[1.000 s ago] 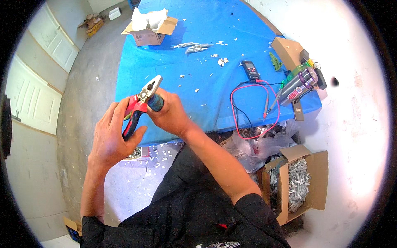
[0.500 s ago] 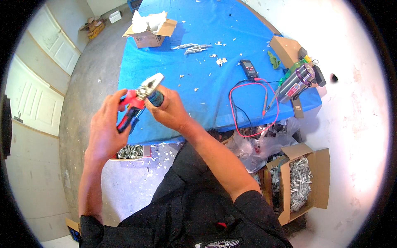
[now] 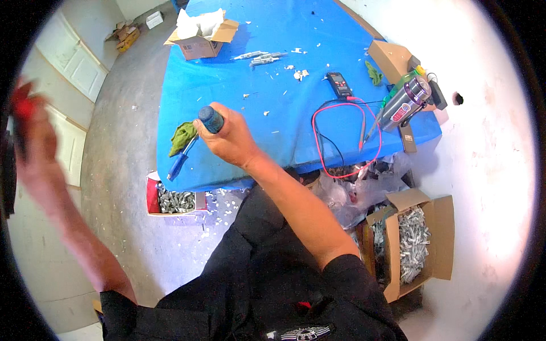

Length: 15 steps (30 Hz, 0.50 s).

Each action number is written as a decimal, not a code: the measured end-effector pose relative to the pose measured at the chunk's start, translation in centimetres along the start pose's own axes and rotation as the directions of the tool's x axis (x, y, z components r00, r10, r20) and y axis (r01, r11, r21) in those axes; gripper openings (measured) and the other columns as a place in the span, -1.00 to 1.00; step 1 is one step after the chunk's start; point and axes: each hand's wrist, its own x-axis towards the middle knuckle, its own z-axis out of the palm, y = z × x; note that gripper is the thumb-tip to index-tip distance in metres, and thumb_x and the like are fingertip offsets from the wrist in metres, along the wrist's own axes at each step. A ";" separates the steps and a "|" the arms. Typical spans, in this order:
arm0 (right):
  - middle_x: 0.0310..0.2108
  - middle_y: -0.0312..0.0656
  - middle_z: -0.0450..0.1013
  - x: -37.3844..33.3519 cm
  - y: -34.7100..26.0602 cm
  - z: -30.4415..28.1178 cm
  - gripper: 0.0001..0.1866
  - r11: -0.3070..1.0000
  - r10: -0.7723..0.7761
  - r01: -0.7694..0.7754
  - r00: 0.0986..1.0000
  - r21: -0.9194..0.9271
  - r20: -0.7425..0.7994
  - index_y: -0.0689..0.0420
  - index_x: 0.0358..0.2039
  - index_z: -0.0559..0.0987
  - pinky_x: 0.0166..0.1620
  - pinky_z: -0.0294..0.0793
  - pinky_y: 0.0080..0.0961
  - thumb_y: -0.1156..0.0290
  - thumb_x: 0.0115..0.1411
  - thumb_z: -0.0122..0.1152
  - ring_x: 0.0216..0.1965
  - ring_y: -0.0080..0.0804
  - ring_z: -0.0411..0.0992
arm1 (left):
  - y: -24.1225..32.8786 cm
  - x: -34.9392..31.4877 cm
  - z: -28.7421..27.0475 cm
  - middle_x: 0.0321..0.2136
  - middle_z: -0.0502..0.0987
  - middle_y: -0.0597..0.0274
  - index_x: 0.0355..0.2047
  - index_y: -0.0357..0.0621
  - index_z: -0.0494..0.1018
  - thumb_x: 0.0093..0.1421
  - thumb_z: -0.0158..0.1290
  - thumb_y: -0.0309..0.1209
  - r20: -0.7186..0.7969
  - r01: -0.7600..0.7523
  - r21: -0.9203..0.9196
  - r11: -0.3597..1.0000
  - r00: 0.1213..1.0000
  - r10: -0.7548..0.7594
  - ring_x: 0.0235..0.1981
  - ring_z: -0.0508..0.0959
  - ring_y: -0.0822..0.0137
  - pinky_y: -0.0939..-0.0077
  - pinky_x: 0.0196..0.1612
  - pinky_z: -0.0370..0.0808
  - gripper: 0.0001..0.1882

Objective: The person disassembles a small metal component by hand using a screwdriver and pliers. The person removes a screw, pulls the components apart, and tests the item using a multimeter.

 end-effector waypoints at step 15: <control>-0.54 -0.14 0.38 0.1 0.7 0.2 -0.75 0.998 -0.046 0.047 0.999 0.033 -0.027 0.16 -0.40 0.47 -0.42 0.37 -0.34 0.36 0.26 0.39 -0.52 -0.41 0.30 | -0.2 -3.9 2.1 -0.04 0.60 0.17 0.22 -0.16 0.45 0.41 0.09 -0.42 0.225 0.011 0.226 0.974 0.972 -0.064 -0.09 0.59 0.35 0.44 0.04 0.50 -0.61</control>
